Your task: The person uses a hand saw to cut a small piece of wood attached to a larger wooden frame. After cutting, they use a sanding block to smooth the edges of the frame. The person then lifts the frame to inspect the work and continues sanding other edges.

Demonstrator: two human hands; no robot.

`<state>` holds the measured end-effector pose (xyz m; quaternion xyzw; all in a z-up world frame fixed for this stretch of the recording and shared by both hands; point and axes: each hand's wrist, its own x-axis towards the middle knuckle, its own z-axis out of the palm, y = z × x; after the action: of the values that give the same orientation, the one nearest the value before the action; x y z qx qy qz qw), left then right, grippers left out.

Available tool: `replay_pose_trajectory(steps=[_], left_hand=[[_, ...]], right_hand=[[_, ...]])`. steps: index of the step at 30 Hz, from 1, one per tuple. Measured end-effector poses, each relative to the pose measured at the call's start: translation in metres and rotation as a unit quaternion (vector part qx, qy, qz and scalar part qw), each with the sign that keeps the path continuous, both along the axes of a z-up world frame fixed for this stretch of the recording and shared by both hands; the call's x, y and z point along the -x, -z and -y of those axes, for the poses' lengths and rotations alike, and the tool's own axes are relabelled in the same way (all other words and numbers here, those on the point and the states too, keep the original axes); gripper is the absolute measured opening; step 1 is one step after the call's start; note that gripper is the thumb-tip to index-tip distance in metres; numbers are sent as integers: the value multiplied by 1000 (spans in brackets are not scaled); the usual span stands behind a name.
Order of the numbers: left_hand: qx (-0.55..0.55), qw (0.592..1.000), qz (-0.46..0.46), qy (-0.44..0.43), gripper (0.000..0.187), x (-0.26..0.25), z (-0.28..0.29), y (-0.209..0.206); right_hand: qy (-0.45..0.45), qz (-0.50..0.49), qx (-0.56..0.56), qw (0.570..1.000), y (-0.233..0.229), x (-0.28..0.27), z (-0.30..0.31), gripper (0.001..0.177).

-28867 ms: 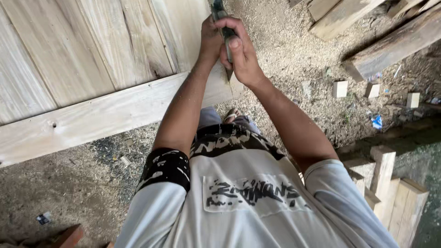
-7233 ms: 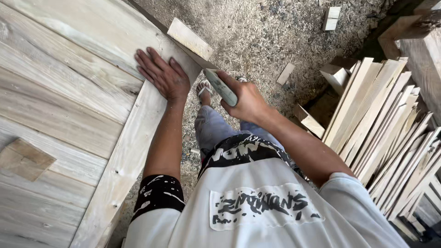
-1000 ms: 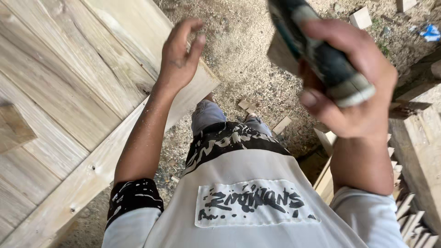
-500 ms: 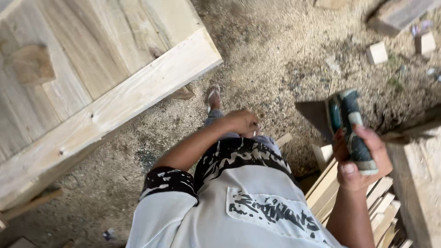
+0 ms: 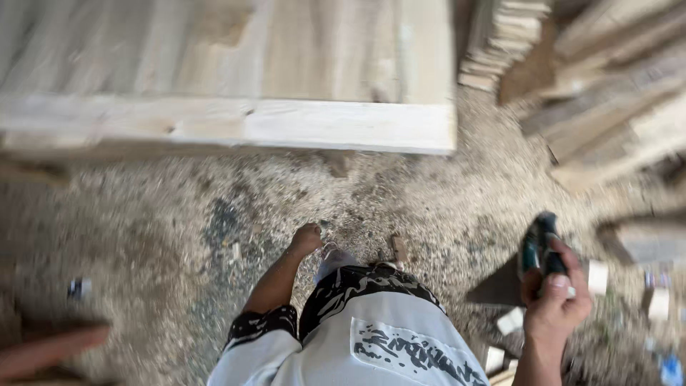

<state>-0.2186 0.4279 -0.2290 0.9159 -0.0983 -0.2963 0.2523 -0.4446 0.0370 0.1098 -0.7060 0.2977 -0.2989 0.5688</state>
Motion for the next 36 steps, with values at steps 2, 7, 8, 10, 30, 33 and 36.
replay_pose_trajectory(steps=[2, 7, 8, 10, 30, 33, 36], left_hand=[[83, 994, -25, -71, 41, 1, -38, -5], [59, 989, 53, -124, 31, 51, -118, -5], [24, 992, 11, -123, 27, 60, -126, -9], [-115, 993, -21, 33, 26, 90, -148, -17], [-109, 970, -64, 206, 27, -43, -63, -112], [-89, 967, 49, 232, 45, -105, 32, -144], [-13, 863, 280, 420, 79, -160, 125, -141]], right_hand=[[-56, -41, -4, 998, -8, -31, -2, 60], [-261, -163, 78, 948, -7, -118, -51, 58], [-290, -211, 101, 928, -1, -128, -73, 60], [-349, -284, 172, 876, 8, -148, -114, 64], [-132, -121, 43, 983, 177, -67, -139, 92], [-7, -18, -33, 999, 224, -56, -147, 90], [54, 100, -105, 988, 262, -36, -177, 85]])
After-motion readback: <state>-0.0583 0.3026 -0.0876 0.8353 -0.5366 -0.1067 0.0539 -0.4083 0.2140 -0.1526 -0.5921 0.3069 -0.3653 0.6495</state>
